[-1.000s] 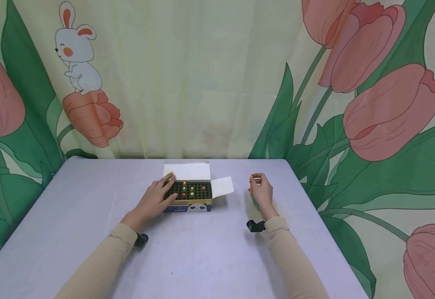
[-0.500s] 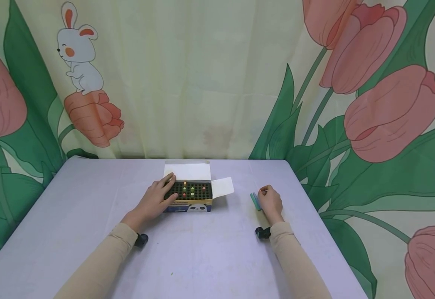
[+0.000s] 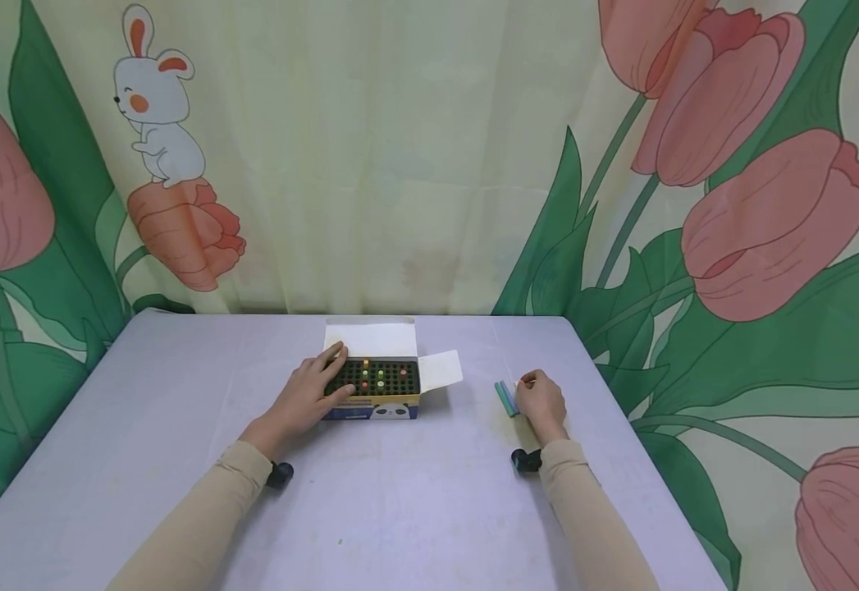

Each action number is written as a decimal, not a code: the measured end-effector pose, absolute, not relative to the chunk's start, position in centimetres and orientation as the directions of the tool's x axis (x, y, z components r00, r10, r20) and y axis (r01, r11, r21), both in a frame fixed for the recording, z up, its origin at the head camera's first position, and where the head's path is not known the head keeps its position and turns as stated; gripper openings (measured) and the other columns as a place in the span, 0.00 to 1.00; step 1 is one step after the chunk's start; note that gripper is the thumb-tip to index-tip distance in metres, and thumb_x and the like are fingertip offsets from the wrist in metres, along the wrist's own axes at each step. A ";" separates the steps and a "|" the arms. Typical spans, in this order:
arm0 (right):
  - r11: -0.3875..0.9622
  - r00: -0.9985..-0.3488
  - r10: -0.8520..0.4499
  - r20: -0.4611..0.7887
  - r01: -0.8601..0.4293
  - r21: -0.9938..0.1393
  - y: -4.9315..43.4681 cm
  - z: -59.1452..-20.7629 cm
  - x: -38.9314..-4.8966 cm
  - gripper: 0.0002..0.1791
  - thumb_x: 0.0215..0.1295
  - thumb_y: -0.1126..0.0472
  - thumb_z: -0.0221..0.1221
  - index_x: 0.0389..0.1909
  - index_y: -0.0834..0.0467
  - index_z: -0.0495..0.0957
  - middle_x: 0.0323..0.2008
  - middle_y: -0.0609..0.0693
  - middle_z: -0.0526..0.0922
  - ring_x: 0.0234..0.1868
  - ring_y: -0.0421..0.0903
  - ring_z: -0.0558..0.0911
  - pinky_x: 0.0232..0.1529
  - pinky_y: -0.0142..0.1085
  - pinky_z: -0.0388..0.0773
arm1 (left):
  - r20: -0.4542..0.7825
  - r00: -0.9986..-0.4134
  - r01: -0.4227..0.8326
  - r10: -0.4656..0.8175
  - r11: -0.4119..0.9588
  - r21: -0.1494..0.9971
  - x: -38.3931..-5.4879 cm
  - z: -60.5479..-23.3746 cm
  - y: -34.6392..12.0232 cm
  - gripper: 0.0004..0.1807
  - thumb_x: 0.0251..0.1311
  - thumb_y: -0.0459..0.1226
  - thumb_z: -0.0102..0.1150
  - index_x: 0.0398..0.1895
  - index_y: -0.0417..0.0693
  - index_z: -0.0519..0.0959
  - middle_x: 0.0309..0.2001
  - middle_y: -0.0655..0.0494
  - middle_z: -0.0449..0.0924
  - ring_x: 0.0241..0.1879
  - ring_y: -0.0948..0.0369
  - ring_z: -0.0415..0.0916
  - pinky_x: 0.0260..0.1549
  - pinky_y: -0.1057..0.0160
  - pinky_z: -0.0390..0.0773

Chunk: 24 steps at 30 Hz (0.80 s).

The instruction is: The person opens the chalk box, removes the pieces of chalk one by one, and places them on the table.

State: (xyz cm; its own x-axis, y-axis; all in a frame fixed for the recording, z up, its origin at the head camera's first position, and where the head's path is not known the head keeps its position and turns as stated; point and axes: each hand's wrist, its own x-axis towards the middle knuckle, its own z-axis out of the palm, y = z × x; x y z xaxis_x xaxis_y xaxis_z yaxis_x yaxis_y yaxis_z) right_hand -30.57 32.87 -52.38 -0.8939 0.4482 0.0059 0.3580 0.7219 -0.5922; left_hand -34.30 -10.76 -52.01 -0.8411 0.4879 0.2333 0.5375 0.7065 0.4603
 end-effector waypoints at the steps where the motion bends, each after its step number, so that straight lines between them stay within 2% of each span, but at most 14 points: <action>1: 0.722 -0.893 0.449 0.007 0.358 -0.591 33.1 -52.4 -30.5 0.15 0.76 0.57 0.52 0.52 0.63 0.79 0.49 0.62 0.85 0.47 0.59 0.84 0.47 0.52 0.78 | 0.229 -0.843 0.534 0.487 0.708 0.462 -34.3 -52.0 -10.7 0.44 0.76 0.59 0.50 0.84 0.46 0.52 0.84 0.48 0.46 0.73 0.37 0.59 0.70 0.30 0.57; 13: 0.736 -0.900 0.435 0.021 0.342 -0.584 34.1 -52.7 -30.1 0.16 0.74 0.58 0.52 0.52 0.64 0.80 0.49 0.63 0.85 0.48 0.60 0.83 0.47 0.52 0.79 | 0.172 -0.866 0.493 0.469 0.749 0.442 -34.6 -52.0 -10.4 0.57 0.62 0.66 0.63 0.85 0.49 0.50 0.84 0.49 0.46 0.73 0.37 0.59 0.68 0.31 0.62; 24: 0.740 -0.901 0.434 0.011 0.349 -0.575 33.8 -52.5 -30.0 0.17 0.74 0.58 0.52 0.52 0.65 0.80 0.49 0.64 0.85 0.49 0.60 0.83 0.48 0.53 0.79 | 0.179 -0.869 0.490 0.462 0.749 0.446 -34.2 -51.6 -10.4 0.54 0.65 0.65 0.61 0.84 0.49 0.51 0.84 0.49 0.46 0.73 0.37 0.59 0.68 0.31 0.62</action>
